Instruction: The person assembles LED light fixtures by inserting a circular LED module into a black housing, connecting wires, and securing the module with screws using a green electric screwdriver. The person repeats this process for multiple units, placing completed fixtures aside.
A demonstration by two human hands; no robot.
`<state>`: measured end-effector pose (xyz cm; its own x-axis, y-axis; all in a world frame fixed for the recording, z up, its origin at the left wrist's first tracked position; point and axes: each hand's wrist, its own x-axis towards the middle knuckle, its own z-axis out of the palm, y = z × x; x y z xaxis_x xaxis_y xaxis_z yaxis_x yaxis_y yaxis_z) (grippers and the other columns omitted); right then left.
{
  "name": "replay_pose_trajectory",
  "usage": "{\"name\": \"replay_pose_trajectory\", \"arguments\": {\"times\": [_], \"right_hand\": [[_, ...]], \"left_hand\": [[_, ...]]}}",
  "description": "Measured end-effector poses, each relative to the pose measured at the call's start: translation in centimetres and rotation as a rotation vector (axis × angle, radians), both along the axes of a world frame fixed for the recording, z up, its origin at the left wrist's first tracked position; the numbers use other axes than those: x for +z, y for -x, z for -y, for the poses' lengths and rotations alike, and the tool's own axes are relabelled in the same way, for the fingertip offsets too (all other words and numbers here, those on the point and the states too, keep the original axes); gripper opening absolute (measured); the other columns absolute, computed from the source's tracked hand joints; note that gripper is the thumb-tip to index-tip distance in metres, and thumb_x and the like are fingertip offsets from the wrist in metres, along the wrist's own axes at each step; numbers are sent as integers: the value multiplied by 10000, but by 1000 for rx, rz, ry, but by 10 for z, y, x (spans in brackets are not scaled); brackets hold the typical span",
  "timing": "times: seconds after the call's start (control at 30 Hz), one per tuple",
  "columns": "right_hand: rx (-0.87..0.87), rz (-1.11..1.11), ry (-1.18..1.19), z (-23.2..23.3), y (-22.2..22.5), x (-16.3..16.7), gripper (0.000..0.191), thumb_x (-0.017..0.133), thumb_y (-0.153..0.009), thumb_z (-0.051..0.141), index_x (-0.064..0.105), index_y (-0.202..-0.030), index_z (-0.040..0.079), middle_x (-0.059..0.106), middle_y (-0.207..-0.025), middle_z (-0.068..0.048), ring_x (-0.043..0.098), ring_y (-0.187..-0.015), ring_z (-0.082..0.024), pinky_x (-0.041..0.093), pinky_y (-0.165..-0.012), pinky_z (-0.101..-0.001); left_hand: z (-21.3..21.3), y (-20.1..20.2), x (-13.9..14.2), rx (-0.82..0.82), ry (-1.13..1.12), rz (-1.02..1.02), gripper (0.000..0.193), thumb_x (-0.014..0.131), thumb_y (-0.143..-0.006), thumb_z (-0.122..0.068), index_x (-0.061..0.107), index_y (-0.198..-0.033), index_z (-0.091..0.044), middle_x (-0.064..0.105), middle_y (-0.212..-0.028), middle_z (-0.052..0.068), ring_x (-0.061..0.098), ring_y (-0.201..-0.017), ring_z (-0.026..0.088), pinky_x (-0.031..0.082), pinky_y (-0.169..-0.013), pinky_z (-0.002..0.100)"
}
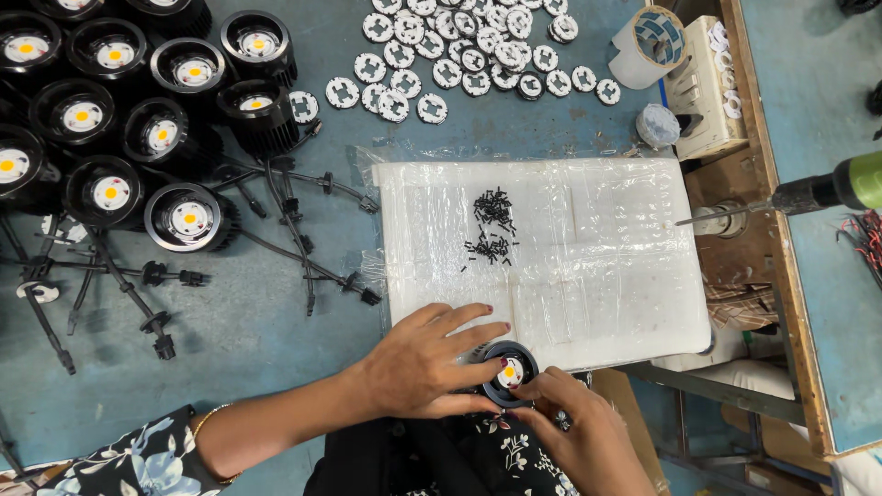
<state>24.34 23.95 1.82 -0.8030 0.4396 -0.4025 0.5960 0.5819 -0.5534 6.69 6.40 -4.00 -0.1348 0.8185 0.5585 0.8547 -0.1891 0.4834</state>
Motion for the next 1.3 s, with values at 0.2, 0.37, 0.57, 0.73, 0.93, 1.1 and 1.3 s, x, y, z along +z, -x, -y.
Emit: {"name": "replay_pose_trajectory", "arguments": {"times": [0.2,0.37,0.57,0.73,0.93,1.1,1.3], "right_hand": [[9,92,29,-1,12,12,334,877,-730,261,758,-1022,151,767,-796,-22,717,-742,-163,576,-673,-318],[9,170,-115,9,17,21,357,883,-738,364,779,-1036,197,792,-931,-11,779,-752,-171,593,-668,-329],[-9,231,-164,18,15,26,335,838,-797,394,789,-1087,235,804,-858,-59,793,-772,-221,594,-684,-342],[-12,261,-110,13,9,27,343,849,-806,395,786,-1084,204,802,-796,-82,790,-750,-229,578,-680,-332],[-77,118,68,5,-7,14,350,826,-777,266,769,-1100,141,782,-695,-73,729,-632,-237,561,-609,-339],[75,-120,-18,3,-21,11,365,828,-771,251,762,-1115,146,752,-782,-52,732,-654,-178,567,-624,-308],[148,-189,-157,0,-22,15,248,808,-782,250,780,-1008,152,754,-843,-23,729,-715,-217,557,-647,-331]], "left_hand": [[0,2,10,7,139,32,375,692,-902,-538,677,-1041,-190,566,-1473,122,486,-1405,369,464,-972,499],[1,-1,12,2,202,62,369,676,-909,-552,688,-1034,-205,558,-1464,135,455,-1413,379,431,-1022,537],[2,-5,8,-4,198,83,387,677,-904,-565,684,-1025,-198,566,-1457,135,462,-1409,383,423,-1028,536],[0,-1,-2,-100,91,97,468,763,-829,-505,696,-1159,-181,594,-1405,121,511,-1368,355,449,-1042,485],[-4,-2,-11,-178,-5,90,499,806,-835,-449,698,-1234,-169,607,-1375,93,551,-1364,317,489,-1025,432],[-9,-2,-7,-217,-7,111,444,810,-840,-429,698,-1182,-170,611,-1371,83,558,-1359,293,491,-1009,420],[-15,-3,1,-187,11,102,350,774,-862,-444,711,-1047,-154,602,-1364,95,545,-1352,305,473,-981,431]]}}
